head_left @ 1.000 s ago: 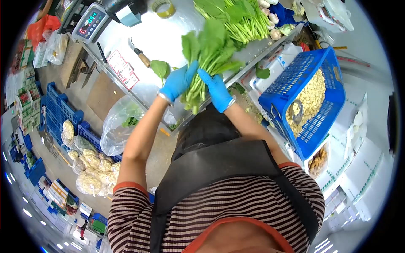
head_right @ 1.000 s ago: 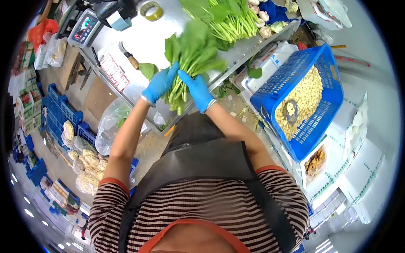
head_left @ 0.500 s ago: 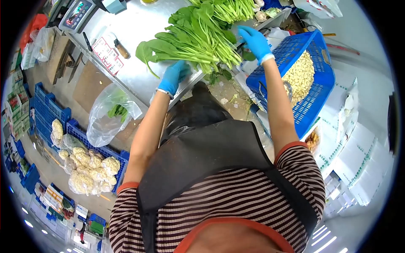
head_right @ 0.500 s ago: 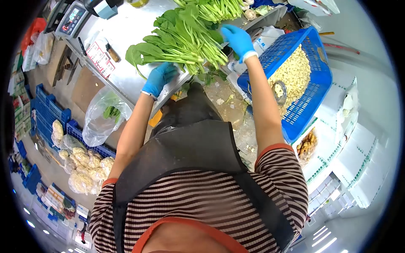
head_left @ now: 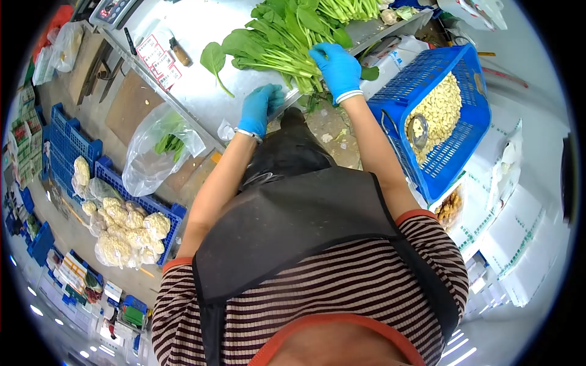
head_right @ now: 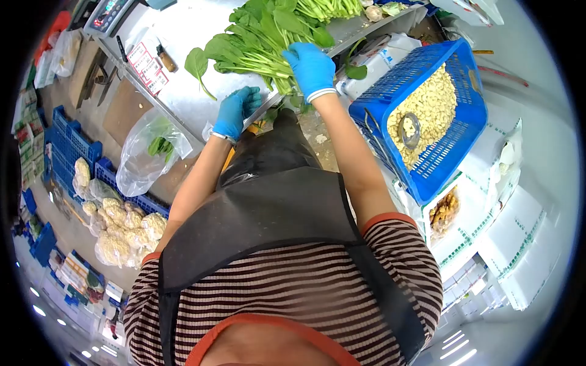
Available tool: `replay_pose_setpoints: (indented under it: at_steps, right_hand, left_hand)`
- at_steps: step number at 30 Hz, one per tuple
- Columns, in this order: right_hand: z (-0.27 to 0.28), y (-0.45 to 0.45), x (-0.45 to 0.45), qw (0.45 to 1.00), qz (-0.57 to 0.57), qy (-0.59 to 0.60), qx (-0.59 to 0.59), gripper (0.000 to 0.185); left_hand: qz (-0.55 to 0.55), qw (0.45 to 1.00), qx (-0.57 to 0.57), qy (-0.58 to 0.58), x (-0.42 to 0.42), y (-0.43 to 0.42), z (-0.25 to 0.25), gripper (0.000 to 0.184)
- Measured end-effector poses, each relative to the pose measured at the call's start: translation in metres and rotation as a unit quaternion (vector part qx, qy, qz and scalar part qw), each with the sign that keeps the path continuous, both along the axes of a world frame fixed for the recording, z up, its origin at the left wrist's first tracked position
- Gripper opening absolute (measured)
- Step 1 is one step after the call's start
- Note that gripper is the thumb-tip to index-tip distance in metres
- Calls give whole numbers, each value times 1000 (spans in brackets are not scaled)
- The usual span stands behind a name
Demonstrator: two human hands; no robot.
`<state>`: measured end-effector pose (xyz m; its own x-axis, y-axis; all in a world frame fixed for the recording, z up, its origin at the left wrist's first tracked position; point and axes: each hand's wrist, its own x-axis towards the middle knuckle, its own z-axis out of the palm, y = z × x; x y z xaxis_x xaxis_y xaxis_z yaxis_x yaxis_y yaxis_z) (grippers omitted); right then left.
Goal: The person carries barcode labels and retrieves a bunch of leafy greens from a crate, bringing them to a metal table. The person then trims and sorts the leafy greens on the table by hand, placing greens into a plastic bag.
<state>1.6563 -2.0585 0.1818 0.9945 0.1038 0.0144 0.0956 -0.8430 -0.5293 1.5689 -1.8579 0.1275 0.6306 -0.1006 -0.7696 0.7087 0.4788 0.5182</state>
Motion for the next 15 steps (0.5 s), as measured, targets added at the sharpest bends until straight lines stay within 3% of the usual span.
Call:
replay_pose_setpoints:
  at_steps: [4,7,11,15]
  right_hand:
    - [-20,9,-13,996,93,7,0,33]
    - [-26,0,-13,989,51,120,75,34]
    - [48,-11,-24,902,-78,257,339,26]
    - [48,-27,-35,856,-119,260,430,19]
  left_hand:
    - [10,999,49,5,7,-3,23,23]
    - [7,998,55,-20,8,-1,31,23]
    - [5,992,97,-82,3,-6,74,25]
    - [-56,990,86,-101,13,-26,92,33]
